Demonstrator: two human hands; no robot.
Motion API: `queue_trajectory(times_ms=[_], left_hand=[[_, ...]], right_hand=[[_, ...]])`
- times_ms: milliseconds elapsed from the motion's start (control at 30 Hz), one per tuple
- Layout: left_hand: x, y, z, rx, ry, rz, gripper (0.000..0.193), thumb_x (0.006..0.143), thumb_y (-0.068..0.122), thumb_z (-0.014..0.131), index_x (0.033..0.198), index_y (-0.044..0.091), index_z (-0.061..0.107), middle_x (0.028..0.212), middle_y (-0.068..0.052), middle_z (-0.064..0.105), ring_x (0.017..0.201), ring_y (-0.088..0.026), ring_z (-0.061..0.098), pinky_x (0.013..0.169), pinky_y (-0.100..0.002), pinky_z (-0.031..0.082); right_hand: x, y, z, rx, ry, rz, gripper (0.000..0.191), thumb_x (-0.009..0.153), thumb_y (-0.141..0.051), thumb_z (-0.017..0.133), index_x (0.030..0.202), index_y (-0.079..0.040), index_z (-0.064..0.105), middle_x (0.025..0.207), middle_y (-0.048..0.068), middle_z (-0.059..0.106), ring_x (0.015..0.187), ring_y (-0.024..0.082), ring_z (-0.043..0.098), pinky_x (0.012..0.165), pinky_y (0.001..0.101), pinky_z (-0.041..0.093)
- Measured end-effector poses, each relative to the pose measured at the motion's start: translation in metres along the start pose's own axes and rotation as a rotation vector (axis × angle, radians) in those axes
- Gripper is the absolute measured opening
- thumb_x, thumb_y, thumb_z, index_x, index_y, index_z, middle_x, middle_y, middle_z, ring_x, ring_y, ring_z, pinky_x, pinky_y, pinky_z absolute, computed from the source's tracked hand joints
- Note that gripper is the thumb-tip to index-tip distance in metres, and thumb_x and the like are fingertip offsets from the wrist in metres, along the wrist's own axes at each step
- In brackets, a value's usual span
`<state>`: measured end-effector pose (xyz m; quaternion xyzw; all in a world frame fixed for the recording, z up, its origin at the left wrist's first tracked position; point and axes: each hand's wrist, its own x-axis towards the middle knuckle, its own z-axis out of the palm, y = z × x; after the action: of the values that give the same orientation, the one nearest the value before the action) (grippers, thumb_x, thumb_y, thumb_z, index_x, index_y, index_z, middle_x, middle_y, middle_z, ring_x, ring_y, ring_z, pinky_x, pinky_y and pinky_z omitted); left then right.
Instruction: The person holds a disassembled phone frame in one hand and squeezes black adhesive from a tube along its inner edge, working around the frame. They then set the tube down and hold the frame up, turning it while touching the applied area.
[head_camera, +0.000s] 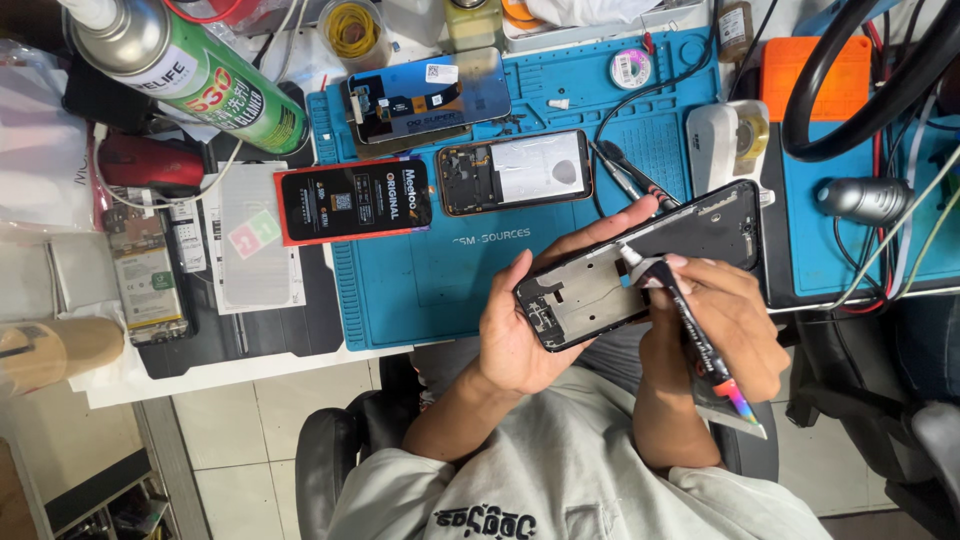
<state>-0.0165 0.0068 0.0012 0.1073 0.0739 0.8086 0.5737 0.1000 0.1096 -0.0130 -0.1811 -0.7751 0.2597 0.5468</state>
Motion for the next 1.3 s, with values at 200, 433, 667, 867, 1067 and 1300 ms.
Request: queue_trajectory(times_ms=[200,433,667,867,1067,1300], left_hand=[[0.0008,-0.0014,-0.0005,-0.009,-0.001,0.007,0.071,0.113,0.049,0.031,0.161,-0.003,0.033,0.172,-0.023,0.018,0.158,-0.029,0.025,0.13,-0.046,0.027],[0.0004,-0.0008,-0.0005,-0.008,0.002,-0.008,0.072,0.112,0.05,0.031,0.161,-0.003,0.032,0.172,-0.022,0.018,0.158,-0.03,0.025,0.13,-0.047,0.027],[0.0008,-0.0012,-0.0009,-0.005,-0.001,-0.007,0.073,0.112,0.05,0.031,0.161,-0.003,0.032,0.172,-0.022,0.018,0.158,-0.03,0.025,0.129,-0.047,0.027],[-0.0002,-0.0017,-0.0013,-0.002,0.008,-0.01,0.073,0.112,0.05,0.032,0.161,-0.004,0.032,0.172,-0.023,0.018,0.158,-0.031,0.026,0.129,-0.047,0.028],[-0.0003,-0.0029,-0.0018,-0.009,0.012,-0.014,0.073,0.111,0.051,0.032,0.161,-0.003,0.033,0.172,-0.022,0.018,0.157,-0.031,0.027,0.128,-0.047,0.028],[-0.0003,-0.0018,-0.0013,-0.008,0.014,-0.02,0.073,0.111,0.05,0.031,0.161,-0.003,0.033,0.172,-0.021,0.018,0.156,-0.031,0.028,0.128,-0.047,0.028]], right_hand=[[-0.0003,-0.0005,-0.0007,-0.015,0.004,0.016,0.019,0.095,0.003,0.084,0.096,0.004,0.066,0.092,0.016,0.071,0.094,0.033,0.077,0.091,0.043,0.062],[-0.0016,0.0021,-0.0011,0.017,0.0,-0.014,0.019,0.096,0.001,0.083,0.096,0.004,0.065,0.093,0.017,0.072,0.094,0.033,0.077,0.09,0.0419,0.061],[-0.0013,0.0026,-0.0008,-0.012,0.007,-0.017,0.017,0.096,-0.001,0.083,0.097,0.005,0.067,0.093,0.018,0.072,0.094,0.033,0.076,0.091,0.0419,0.061],[-0.0019,0.0027,-0.0003,-0.015,0.043,0.008,0.018,0.097,0.0,0.084,0.095,0.004,0.066,0.093,0.016,0.072,0.094,0.032,0.077,0.091,0.041,0.061],[-0.0015,0.0054,-0.003,-0.012,0.036,-0.001,0.019,0.098,0.001,0.084,0.096,0.004,0.066,0.094,0.017,0.073,0.097,0.033,0.078,0.092,0.042,0.062],[-0.0023,0.0011,-0.0025,0.01,-0.005,-0.029,0.018,0.094,0.002,0.083,0.094,0.004,0.065,0.092,0.017,0.072,0.094,0.033,0.077,0.091,0.0429,0.062]])
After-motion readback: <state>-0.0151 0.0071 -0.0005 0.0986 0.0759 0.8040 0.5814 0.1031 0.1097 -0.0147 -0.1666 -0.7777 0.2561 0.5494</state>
